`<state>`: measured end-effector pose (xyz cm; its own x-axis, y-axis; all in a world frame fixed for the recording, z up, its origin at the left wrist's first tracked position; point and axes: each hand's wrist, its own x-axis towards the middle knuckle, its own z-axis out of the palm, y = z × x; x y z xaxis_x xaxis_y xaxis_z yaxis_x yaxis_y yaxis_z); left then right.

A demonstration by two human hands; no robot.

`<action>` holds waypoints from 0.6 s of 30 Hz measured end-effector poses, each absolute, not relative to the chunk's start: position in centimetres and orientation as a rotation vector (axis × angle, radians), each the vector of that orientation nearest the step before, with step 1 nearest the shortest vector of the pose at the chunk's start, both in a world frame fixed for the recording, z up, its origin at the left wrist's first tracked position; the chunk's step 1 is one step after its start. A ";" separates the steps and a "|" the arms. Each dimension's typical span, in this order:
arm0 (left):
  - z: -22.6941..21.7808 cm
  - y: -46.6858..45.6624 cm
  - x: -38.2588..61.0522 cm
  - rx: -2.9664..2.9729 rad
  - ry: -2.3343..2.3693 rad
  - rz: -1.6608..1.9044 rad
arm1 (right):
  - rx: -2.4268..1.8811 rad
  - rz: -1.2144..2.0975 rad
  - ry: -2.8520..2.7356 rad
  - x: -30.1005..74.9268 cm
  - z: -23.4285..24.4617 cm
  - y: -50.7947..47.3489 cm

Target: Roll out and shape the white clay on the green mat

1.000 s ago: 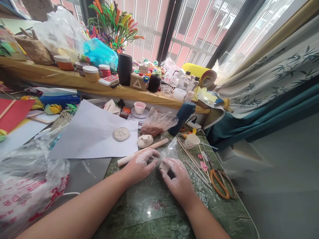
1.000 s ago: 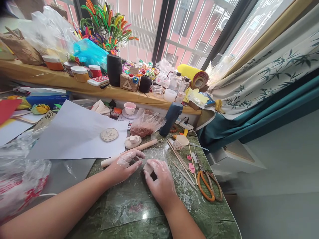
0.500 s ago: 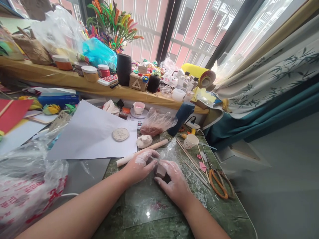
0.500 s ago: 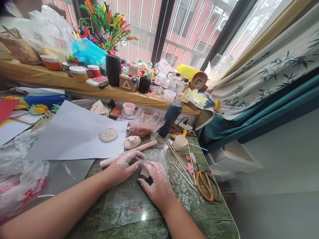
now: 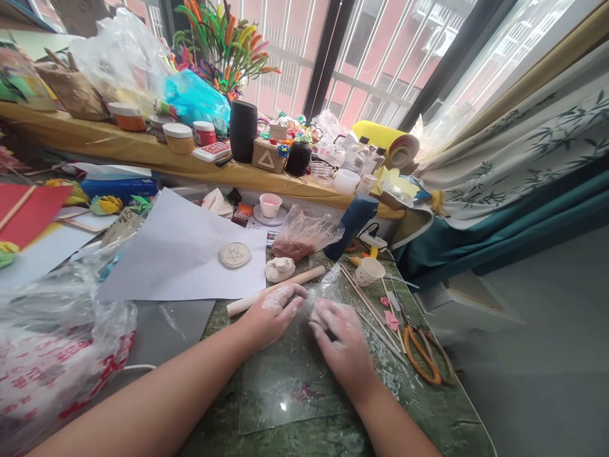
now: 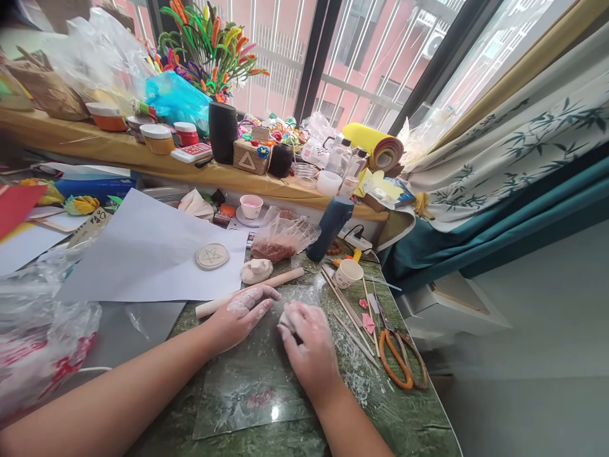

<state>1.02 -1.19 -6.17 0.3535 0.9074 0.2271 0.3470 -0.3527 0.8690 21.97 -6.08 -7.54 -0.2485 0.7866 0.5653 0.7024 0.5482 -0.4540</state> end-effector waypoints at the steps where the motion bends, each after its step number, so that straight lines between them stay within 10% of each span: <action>1: -6.1 -1.2 1.0 1.866 1.095 0.957 | -1.189 0.147 -2.029 22.0 -7.6 -6.1; 18: -6.1 -1.7 1.1 1.878 1.010 0.804 | -1.196 0.294 -1.982 21.6 -9.0 -6.5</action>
